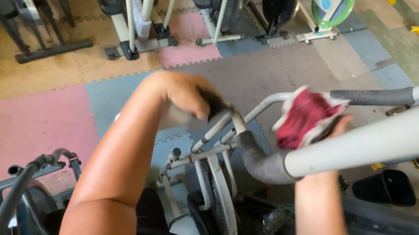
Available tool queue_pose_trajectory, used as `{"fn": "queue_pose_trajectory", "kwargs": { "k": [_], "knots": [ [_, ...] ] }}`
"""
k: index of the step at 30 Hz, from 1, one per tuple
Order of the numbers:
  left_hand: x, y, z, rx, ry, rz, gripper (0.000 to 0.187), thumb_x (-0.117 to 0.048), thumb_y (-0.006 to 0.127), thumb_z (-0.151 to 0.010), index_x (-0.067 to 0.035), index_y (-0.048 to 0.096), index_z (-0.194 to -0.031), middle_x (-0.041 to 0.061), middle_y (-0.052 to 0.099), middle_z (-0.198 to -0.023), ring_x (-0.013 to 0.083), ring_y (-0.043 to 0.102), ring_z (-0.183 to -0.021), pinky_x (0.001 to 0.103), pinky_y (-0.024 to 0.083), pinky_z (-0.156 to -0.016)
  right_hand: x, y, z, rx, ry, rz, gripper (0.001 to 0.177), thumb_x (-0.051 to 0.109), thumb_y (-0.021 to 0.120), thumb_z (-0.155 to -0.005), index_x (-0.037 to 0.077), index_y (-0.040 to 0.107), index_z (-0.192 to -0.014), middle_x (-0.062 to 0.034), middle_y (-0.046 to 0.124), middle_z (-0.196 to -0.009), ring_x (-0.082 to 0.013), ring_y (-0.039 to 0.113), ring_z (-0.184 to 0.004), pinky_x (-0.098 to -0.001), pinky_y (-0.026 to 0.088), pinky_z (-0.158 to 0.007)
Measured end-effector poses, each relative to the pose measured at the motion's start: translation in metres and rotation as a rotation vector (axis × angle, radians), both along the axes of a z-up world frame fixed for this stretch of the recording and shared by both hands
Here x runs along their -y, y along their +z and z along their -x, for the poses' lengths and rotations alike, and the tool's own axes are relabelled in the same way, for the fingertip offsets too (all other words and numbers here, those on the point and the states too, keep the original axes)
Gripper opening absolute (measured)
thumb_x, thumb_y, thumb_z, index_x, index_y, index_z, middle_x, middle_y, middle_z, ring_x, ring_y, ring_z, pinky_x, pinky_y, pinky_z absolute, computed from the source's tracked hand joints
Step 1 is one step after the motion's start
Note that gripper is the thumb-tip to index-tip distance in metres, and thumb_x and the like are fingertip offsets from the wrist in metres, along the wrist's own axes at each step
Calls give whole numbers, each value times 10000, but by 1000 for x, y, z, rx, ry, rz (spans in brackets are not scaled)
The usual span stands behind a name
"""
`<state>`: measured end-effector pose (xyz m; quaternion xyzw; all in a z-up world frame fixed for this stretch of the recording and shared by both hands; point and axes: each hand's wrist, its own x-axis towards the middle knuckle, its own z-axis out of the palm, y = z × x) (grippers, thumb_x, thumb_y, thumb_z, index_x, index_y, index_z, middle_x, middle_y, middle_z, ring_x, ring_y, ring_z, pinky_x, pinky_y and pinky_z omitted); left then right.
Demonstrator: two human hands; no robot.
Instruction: Cleaning various surfaces of gym equipment using a spray bottle and a cloth.
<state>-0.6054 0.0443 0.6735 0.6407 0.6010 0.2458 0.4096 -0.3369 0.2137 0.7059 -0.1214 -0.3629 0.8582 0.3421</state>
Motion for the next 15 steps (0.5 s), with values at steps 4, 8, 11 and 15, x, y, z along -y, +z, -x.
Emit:
{"fn": "queue_pose_trajectory", "kwargs": {
  "k": [4, 8, 11, 15],
  "knots": [
    [-36, 68, 19, -233, 235, -151, 444, -237, 668, -748, -161, 741, -1179, 139, 762, -969, 246, 683, -834, 386, 564, -758, -97, -9, -17, -182, -114, -22, 345, 370, 500, -1063, 82, 565, -1243, -127, 652, -1186, -326, 656, -1060, -474, 542, -947],
    [-186, 39, 11, -412, -61, -399, 395, -289, 671, -787, -25, 714, -1077, 174, 732, -1053, 315, 685, -947, 441, 538, -807, -144, -26, -10, -215, -1119, -566, 321, 23, 620, -962, 40, 558, -1276, -177, 634, -1289, -317, 667, -1120, -489, 597, -982],
    [-283, 3, -21, -246, -109, -672, 508, -284, 714, -707, -78, 700, -1172, 195, 684, -1192, 380, 616, -1161, 447, 497, -961, -184, -61, -18, -21, -1493, -953, 291, 20, 669, -1077, 61, 525, -1327, -187, 589, -1365, -310, 570, -1224, -454, 551, -1076],
    [-351, -32, -40, -188, -201, -626, 497, -295, 721, -721, -101, 700, -1178, 172, 707, -1204, 358, 644, -1166, 440, 521, -956, -162, -78, 22, 999, -1527, -1628, 335, 50, 756, -985, 56, 612, -1288, -191, 512, -1265, -359, 484, -1202, -490, 417, -1072]
  ]
}}
